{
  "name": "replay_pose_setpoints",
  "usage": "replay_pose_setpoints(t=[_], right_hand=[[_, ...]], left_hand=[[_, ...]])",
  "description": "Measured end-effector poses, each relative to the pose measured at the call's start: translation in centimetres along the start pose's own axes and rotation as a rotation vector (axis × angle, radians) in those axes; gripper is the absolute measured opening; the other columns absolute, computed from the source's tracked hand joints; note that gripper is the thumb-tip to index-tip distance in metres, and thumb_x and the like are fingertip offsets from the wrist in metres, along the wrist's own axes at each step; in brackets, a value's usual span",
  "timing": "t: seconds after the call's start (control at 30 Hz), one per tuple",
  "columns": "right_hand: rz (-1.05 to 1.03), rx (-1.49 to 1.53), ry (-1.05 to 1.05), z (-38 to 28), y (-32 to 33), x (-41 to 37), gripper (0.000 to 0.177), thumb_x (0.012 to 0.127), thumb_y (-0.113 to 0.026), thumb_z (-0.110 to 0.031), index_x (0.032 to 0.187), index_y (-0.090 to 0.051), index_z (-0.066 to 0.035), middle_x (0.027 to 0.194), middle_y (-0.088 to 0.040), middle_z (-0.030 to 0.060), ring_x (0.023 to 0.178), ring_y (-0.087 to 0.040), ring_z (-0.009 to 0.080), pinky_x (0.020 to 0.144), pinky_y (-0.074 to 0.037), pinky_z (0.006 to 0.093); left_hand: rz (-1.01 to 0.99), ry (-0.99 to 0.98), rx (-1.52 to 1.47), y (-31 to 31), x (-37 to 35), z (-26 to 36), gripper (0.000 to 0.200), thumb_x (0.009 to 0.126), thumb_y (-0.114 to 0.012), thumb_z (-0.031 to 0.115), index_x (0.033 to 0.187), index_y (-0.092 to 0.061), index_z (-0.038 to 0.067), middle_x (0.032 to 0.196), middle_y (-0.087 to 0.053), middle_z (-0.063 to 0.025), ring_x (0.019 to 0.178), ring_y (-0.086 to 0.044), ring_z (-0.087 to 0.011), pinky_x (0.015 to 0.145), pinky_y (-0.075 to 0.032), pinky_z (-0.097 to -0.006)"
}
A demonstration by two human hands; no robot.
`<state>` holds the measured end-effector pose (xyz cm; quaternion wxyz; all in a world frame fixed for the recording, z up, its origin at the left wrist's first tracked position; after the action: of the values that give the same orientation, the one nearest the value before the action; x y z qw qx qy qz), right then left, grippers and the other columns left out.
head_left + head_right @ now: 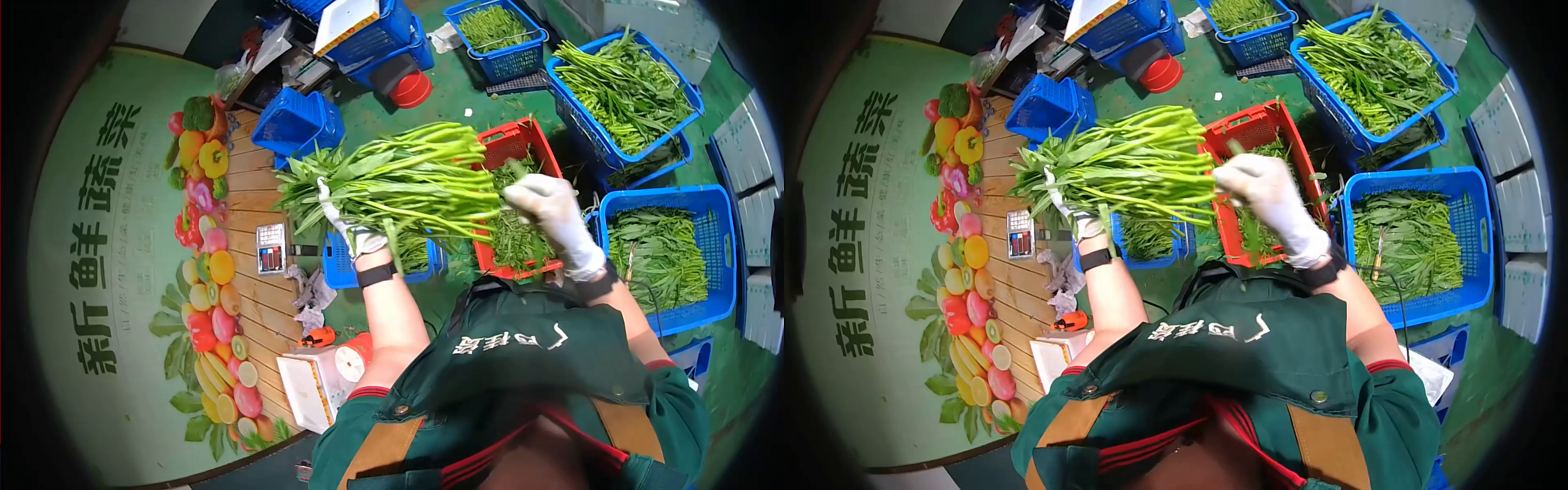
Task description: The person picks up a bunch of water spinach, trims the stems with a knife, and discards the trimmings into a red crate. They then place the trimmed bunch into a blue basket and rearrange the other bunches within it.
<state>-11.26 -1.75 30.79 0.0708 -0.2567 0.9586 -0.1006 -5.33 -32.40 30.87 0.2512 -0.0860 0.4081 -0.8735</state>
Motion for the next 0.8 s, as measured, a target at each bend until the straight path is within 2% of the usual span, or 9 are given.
replay_pose_setpoints(t=[0.07,0.17,0.2,0.23,0.3,0.37,0.43,0.5,0.8], right_hand=[[-0.003,-0.178,0.077,0.6,0.8,0.3,0.019,0.084,-0.062,-0.018,0.076,-0.063,-0.001,0.063,-0.058,0.0024,0.053,-0.048,0.0071,0.051,-0.038,0.0226],[0.091,-0.512,0.293,1.0,-1.6,1.6,0.022,0.082,-0.066,-0.025,0.085,-0.063,-0.004,0.07,-0.061,0.0087,0.058,-0.056,0.0191,0.059,-0.046,0.0278],[0.154,-0.6,0.555,0.1,-3.4,1.6,0.028,0.078,-0.07,-0.029,0.095,-0.063,-0.008,0.082,-0.061,0.0085,0.072,-0.06,0.0264,0.066,-0.049,0.0324],[0.155,-0.715,0.637,-1.8,-5.6,1.2,0.035,0.074,-0.072,-0.027,0.103,-0.062,-0.01,0.09,-0.059,0.007,0.084,-0.06,0.0269,0.072,-0.048,0.0337],[0.036,-0.842,0.685,-0.4,-8.1,2.1,0.037,0.072,-0.073,-0.013,0.107,-0.064,-0.01,0.092,-0.06,0.0078,0.083,-0.059,0.0237,0.075,-0.047,0.0324],[0.029,-0.806,0.698,0.6,-8.6,2.5,0.031,0.07,-0.074,-0.009,0.101,-0.066,-0.007,0.089,-0.06,0.0077,0.082,-0.059,0.0223,0.076,-0.047,0.0319],[-0.005,-0.396,0.676,0.4,-8.2,2.6,0.024,0.069,-0.075,-0.012,0.092,-0.069,-0.007,0.085,-0.062,0.0066,0.082,-0.06,0.0215,0.074,-0.047,0.0303],[0.079,-0.405,0.709,-0.1,-8.1,1.9,0.022,0.069,-0.074,-0.004,0.09,-0.07,-0.006,0.083,-0.063,0.0066,0.08,-0.059,0.0196,0.074,-0.046,0.0299],[0.339,-0.527,0.82,-1.8,-6.6,0.6,0.013,0.072,-0.07,0.0,0.084,-0.069,-0.005,0.076,-0.062,0.0068,0.07,-0.058,0.0208,0.068,-0.046,0.0299]], left_hand=[[0.051,-0.101,0.105,0.5,-0.3,1.8,0.054,0.089,-0.043,0.05,0.117,-0.054,0.004,0.115,-0.058,-0.0169,0.1,-0.057,-0.0336,0.089,-0.047,-0.0484],[0.067,-0.061,0.02,1.7,0.5,3.0,0.053,0.089,-0.045,0.048,0.116,-0.055,0.004,0.114,-0.059,-0.0179,0.098,-0.058,-0.0347,0.087,-0.048,-0.0487],[0.058,-0.044,0.018,0.3,-0.1,2.9,0.051,0.088,-0.047,0.047,0.113,-0.056,0.003,0.109,-0.061,-0.0177,0.094,-0.06,-0.0339,0.085,-0.049,-0.0477],[0.054,-0.041,0.011,0.2,0.1,2.9,0.051,0.088,-0.047,0.047,0.113,-0.056,0.003,0.109,-0.061,-0.0177,0.094,-0.06,-0.0339,0.085,-0.049,-0.0477],[0.05,0.021,0.04,0.0,0.5,2.6,0.05,0.088,-0.048,0.046,0.109,-0.057,0.002,0.105,-0.063,-0.0169,0.09,-0.061,-0.0327,0.083,-0.05,-0.0464],[0.023,0.07,-0.017,-0.6,0.7,2.5,0.043,0.088,-0.05,0.043,0.104,-0.059,0.003,0.099,-0.065,-0.0151,0.083,-0.063,-0.0312,0.078,-0.052,-0.0429],[0.052,0.016,0.008,0.1,0.6,2.9,0.037,0.089,-0.051,0.038,0.102,-0.059,0.005,0.098,-0.065,-0.0142,0.083,-0.063,-0.029,0.076,-0.052,-0.0413],[0.112,-0.049,0.039,-0.3,0.2,3.4,0.032,0.091,-0.05,0.035,0.096,-0.062,0.006,0.093,-0.066,-0.0119,0.079,-0.063,-0.0253,0.075,-0.053,-0.038],[0.131,-0.047,0.037,0.5,1.5,3.4,0.027,0.087,-0.057,0.03,0.096,-0.059,0.005,0.088,-0.065,-0.0106,0.075,-0.064,-0.0242,0.072,-0.053,-0.0357]])
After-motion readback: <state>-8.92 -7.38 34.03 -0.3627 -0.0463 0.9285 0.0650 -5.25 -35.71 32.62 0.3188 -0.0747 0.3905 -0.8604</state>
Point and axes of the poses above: each hand's wrist, its own x-axis towards the middle knuckle, its own y-axis out of the back of the hand, z = x × y, the point moved 6 cm from there along x, towards the middle knuckle
